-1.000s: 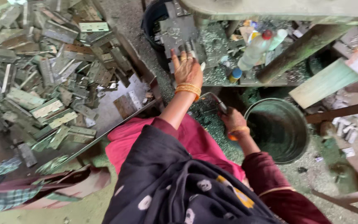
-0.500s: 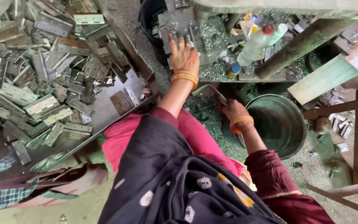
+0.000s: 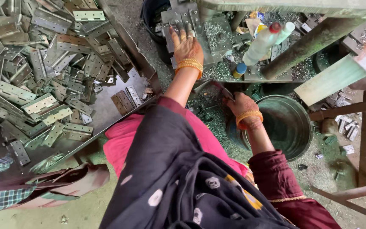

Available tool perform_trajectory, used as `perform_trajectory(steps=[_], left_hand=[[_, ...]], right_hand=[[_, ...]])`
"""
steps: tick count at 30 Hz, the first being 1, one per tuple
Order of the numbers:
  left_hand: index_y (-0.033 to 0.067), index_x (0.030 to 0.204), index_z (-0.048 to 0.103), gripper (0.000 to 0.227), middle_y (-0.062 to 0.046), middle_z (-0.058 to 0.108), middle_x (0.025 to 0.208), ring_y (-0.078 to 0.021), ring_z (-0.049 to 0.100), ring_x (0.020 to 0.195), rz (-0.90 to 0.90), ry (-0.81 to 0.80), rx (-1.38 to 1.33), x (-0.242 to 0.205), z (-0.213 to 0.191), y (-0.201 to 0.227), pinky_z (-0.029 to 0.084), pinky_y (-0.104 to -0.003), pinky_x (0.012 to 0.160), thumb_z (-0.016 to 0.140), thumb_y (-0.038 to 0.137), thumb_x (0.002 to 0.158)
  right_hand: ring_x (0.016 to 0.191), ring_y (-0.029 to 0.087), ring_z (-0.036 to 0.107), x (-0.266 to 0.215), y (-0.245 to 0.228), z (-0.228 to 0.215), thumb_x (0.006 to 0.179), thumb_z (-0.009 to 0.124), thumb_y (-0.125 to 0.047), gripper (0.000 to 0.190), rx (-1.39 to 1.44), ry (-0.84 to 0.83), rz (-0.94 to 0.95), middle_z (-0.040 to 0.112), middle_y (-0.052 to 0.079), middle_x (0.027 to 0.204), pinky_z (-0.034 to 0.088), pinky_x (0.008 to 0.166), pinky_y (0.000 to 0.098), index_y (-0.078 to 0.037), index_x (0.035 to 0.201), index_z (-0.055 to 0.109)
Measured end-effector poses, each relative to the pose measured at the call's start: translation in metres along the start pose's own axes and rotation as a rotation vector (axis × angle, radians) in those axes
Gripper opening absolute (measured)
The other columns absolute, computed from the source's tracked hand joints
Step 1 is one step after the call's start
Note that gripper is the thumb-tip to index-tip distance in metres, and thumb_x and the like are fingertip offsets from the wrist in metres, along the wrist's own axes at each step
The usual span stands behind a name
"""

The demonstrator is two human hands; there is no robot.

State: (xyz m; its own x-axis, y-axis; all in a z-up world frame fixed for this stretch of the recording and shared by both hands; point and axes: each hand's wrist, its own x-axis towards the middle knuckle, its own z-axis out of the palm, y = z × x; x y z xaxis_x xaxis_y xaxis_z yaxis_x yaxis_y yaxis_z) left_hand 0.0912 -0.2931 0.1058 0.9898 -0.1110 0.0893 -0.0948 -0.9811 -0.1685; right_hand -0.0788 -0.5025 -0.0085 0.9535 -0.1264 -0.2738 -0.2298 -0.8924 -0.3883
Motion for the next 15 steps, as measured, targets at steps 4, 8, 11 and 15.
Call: perform_trajectory(steps=[4, 8, 11, 15], left_hand=[[0.0069, 0.144, 0.055, 0.047, -0.012, 0.04, 0.16, -0.0317, 0.029, 0.152, 0.002, -0.065, 0.018, 0.022, -0.013, 0.017, -0.003, -0.066, 0.117, 0.037, 0.024, 0.103], [0.0079, 0.139, 0.058, 0.046, -0.01, 0.049, 0.152, -0.0293, 0.036, 0.147, -0.034, 0.108, -0.141, -0.014, -0.007, 0.002, 0.006, -0.063, 0.119, 0.043, 0.025, 0.1], [0.0089, 0.133, 0.063, 0.042, -0.009, 0.059, 0.144, -0.0284, 0.047, 0.138, -0.092, 0.433, -0.461, -0.058, 0.006, -0.041, 0.025, -0.055, 0.118, 0.055, 0.021, 0.094], [0.0218, 0.13, 0.065, 0.039, -0.001, 0.061, 0.14, -0.0235, 0.054, 0.133, -0.388, 0.493, -0.617, -0.129, 0.062, -0.116, 0.038, -0.049, 0.11, 0.068, 0.015, 0.092]], right_hand=[[0.101, 0.047, 0.067, -0.004, 0.005, 0.005, 0.09, 0.066, -0.051, 0.05, 0.115, 0.08, 0.03, 0.071, 0.027, 0.101, 0.052, 0.083, 0.0543, -0.006, 0.11, 0.072], [0.098, 0.048, 0.067, -0.02, 0.014, 0.017, 0.092, 0.063, -0.052, 0.05, 0.051, -0.001, 0.033, 0.071, 0.026, 0.1, 0.052, 0.081, 0.056, -0.005, 0.109, 0.071], [0.097, 0.051, 0.065, -0.005, 0.013, 0.012, 0.093, 0.063, -0.049, 0.048, 0.035, 0.055, -0.032, 0.071, 0.028, 0.099, 0.05, 0.079, 0.0582, -0.007, 0.113, 0.072], [0.097, 0.052, 0.064, 0.001, 0.02, 0.009, 0.095, 0.066, -0.051, 0.052, 0.076, 0.06, -0.078, 0.069, 0.03, 0.098, 0.049, 0.078, 0.058, -0.002, 0.111, 0.069]])
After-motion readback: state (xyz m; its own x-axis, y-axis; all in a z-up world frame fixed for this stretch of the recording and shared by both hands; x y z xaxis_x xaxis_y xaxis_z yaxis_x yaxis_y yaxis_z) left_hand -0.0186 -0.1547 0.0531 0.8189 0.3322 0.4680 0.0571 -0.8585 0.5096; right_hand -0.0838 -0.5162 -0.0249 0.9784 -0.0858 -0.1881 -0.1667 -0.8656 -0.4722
